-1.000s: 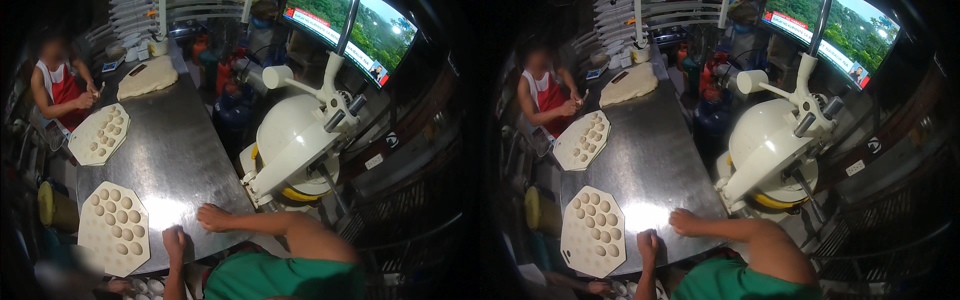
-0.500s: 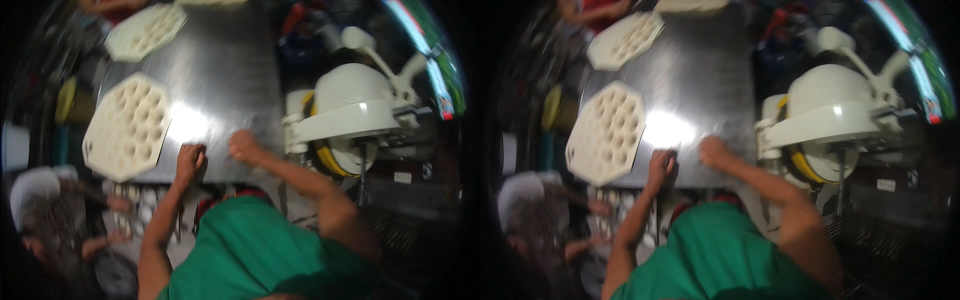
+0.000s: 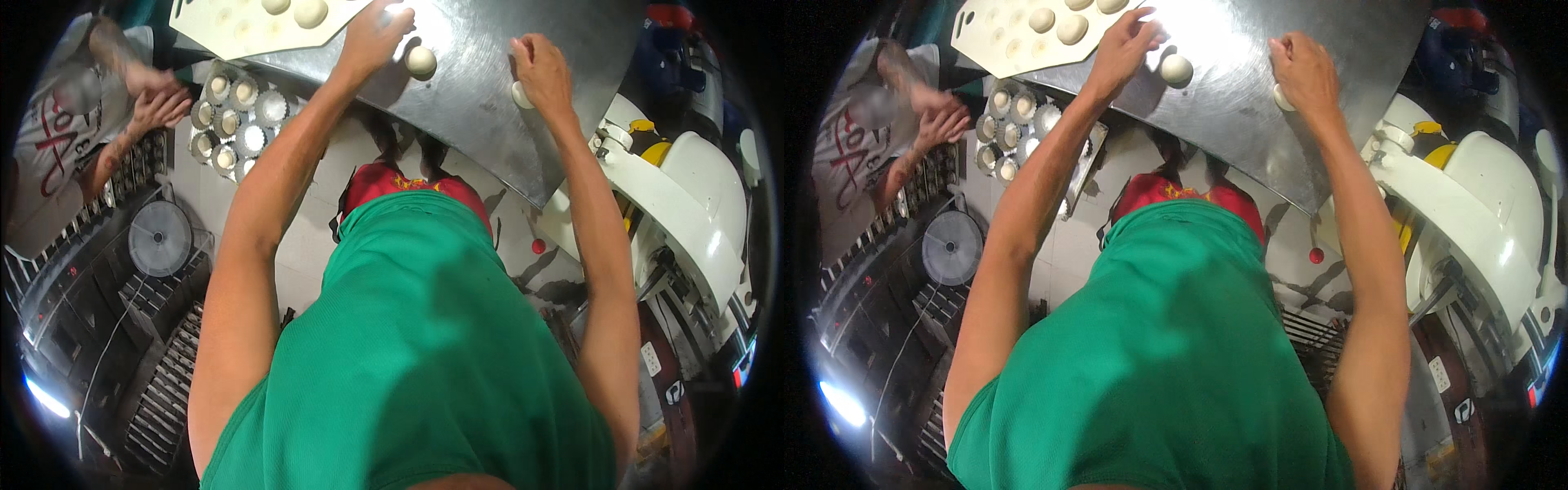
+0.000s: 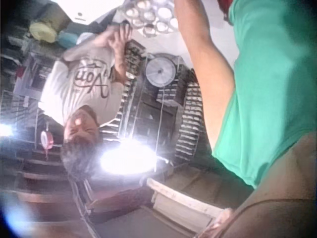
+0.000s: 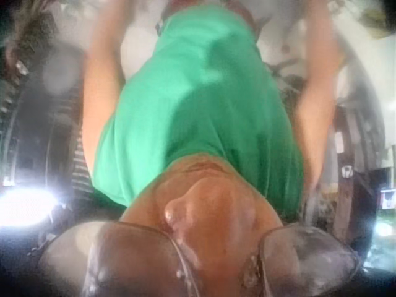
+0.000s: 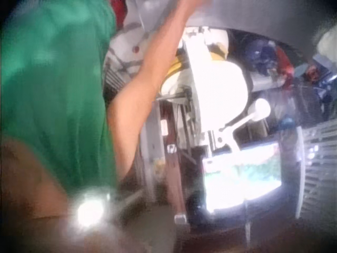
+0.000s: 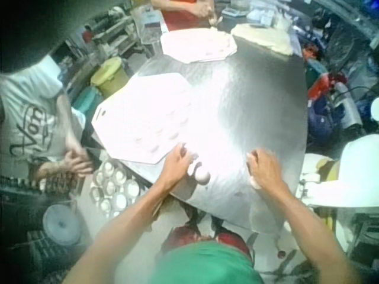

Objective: The person places dough balls into liners on a tray, moves the tray to a rack, and operates a mechanical dough divider to portion dough.

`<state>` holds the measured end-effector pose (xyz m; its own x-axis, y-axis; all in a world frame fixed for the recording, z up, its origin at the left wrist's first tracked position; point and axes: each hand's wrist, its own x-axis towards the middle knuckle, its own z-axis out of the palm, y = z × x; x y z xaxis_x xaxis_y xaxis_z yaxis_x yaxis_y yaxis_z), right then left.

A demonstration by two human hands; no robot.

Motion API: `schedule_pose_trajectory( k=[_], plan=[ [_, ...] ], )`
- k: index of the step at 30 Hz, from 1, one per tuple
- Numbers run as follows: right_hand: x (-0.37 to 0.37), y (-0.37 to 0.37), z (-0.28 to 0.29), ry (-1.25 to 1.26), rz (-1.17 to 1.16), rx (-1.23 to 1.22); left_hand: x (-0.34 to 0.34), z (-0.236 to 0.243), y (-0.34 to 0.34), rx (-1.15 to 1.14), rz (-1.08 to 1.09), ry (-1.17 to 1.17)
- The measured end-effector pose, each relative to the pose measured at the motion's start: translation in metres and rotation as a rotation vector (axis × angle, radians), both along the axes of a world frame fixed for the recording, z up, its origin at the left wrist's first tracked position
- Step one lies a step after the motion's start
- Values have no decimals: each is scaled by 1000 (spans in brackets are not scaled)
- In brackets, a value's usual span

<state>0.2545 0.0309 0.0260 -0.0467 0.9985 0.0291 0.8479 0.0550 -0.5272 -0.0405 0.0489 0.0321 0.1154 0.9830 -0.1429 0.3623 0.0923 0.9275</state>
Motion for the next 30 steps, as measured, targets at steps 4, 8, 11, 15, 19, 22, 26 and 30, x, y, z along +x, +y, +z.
schedule_pose_trajectory(
  k=[4,8,11,15,19,22,26,30],
  plan=[
    [-2,-5,-24,-178,89,247,40,-4,15,294,-10,267],
    [-7,4,-19,-193,86,246,54,-8,11,524,-127,609],
    [-10,-2,-15,-141,70,267,63,16,1,297,-180,620],
    [0,-3,-11,-121,84,311,70,-10,5,671,-153,858],
    [3,-8,-7,-92,94,302,75,-14,3,613,-115,823],
    [5,-4,-6,29,168,310,69,-10,1,565,-48,662],
    [36,-24,24,128,258,-174,62,7,-14,311,-53,485],
    [47,-25,49,102,317,-487,40,20,-28,-49,-342,569]
  ],
)
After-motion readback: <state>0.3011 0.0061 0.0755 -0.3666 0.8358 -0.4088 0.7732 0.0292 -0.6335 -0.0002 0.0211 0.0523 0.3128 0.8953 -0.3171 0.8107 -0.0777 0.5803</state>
